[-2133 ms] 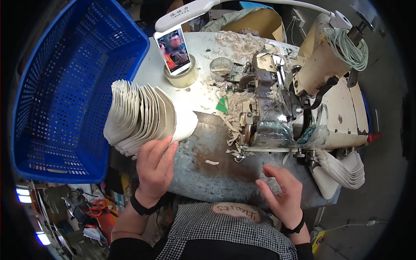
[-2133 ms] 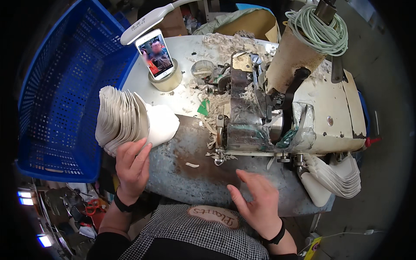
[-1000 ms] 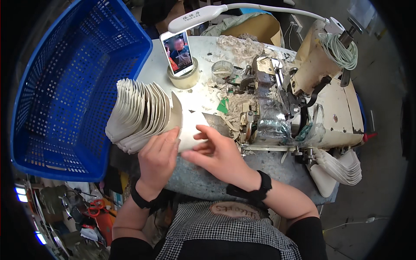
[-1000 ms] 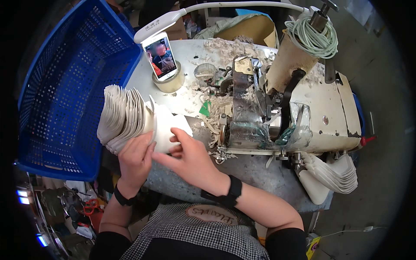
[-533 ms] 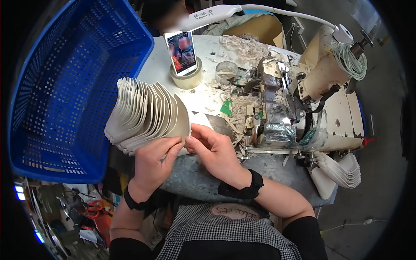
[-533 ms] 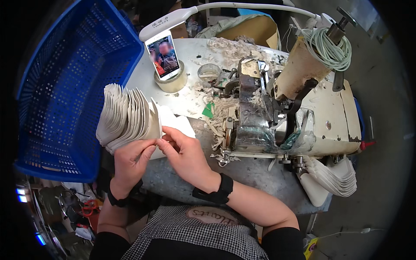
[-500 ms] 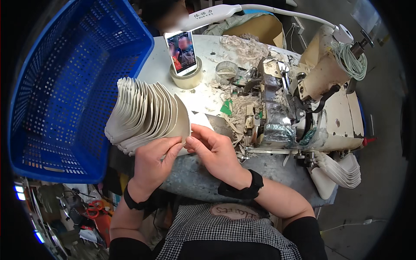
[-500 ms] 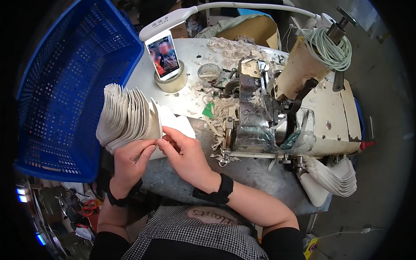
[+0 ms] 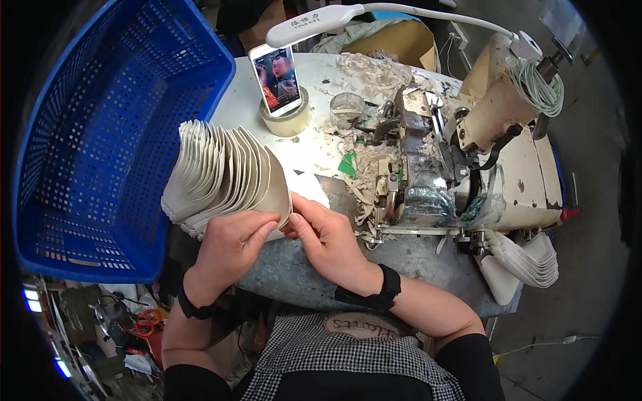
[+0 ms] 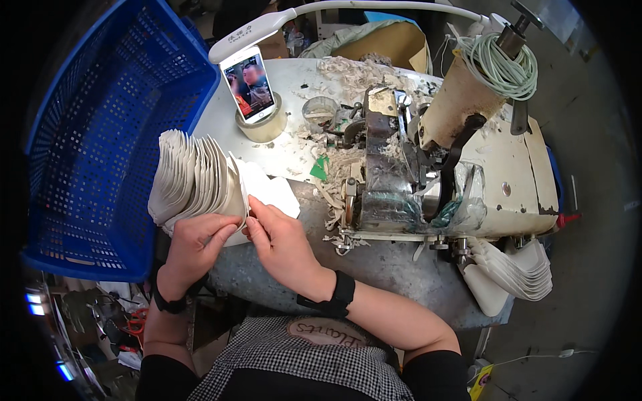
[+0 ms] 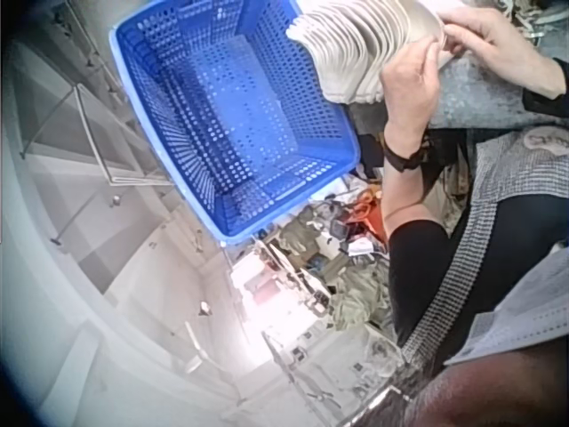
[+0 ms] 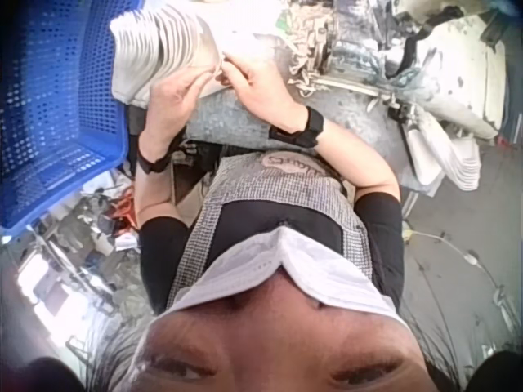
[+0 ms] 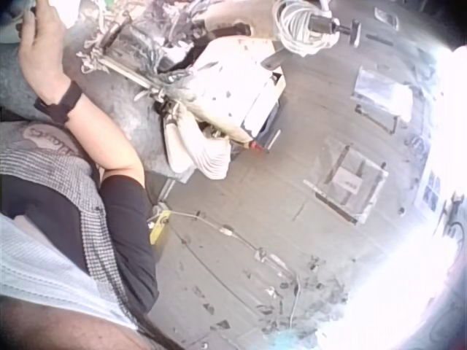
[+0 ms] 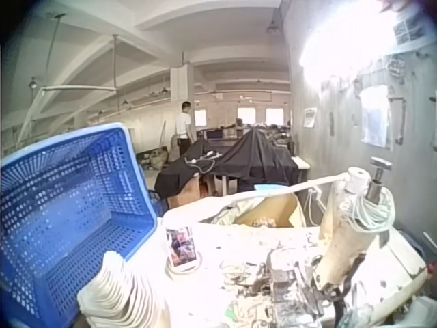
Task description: The person operates a sewing machine to stitch white fabric pieces into mask shapes. They repeatedly pick up flat fabric pieces, feed them through the machine, and stack the finished products. A smartphone is visible on the table playing a video.
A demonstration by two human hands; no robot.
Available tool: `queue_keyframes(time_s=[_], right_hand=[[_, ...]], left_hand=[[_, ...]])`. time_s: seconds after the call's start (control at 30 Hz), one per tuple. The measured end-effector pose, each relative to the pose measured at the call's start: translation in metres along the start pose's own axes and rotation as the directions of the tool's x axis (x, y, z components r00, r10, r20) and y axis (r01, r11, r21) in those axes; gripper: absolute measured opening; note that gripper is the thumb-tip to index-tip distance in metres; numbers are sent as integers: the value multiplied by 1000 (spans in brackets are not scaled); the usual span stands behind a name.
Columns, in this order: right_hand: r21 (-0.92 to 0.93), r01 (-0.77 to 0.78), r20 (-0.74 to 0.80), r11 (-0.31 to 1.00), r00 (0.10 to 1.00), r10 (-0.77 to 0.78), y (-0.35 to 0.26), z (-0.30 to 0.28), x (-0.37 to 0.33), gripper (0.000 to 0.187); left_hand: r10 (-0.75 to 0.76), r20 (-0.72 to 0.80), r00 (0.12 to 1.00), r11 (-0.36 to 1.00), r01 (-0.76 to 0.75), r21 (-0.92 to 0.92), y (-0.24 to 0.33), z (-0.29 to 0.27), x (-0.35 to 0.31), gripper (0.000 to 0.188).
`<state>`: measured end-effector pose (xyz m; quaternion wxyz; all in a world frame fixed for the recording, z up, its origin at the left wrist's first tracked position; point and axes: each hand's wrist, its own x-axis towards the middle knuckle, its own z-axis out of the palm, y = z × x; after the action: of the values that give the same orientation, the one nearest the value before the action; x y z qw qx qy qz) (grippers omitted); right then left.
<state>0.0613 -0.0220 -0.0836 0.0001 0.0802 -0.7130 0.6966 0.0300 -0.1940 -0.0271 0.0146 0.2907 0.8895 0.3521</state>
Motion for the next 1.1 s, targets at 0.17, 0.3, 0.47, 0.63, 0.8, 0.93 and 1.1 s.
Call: queue_keyframes(time_s=[0.17, 0.3, 0.47, 0.63, 0.8, 0.93, 1.1], right_hand=[[-34, 52, -62, 998, 997, -54, 1, 4, 0, 35], [-44, 33, -85, 998, 996, -37, 1, 2, 0, 40], [-11, -77, -57, 997, 995, 76, -3, 2, 3, 43], [-7, -129, 0, 992, 992, 129, 8, 5, 5, 43], [-62, -152, -98, 986, 984, 146, -23, -13, -9, 41], [26, -82, -213, 996, 973, 86, -40, -38, -36, 34], [-170, 64, -338, 983, 934, -120, -73, -74, -79, 28]], left_hand=[[31, 0, 1000, 1000, -31, -3, 2, 1, 2, 16], [-20, 13, 1000, 992, 18, 123, 3, 1, 3, 18], [7, -6, 1000, 997, -7, 74, 3, 5, 3, 21], [79, -36, 996, 987, -74, 144, 6, 5, 4, 19], [126, -136, 983, 937, -73, 341, 2, 5, -1, 18], [108, -149, 983, 900, -33, 435, 5, 3, -4, 19], [235, -340, 911, 934, -114, 339, 23, 7, -2, 18]])
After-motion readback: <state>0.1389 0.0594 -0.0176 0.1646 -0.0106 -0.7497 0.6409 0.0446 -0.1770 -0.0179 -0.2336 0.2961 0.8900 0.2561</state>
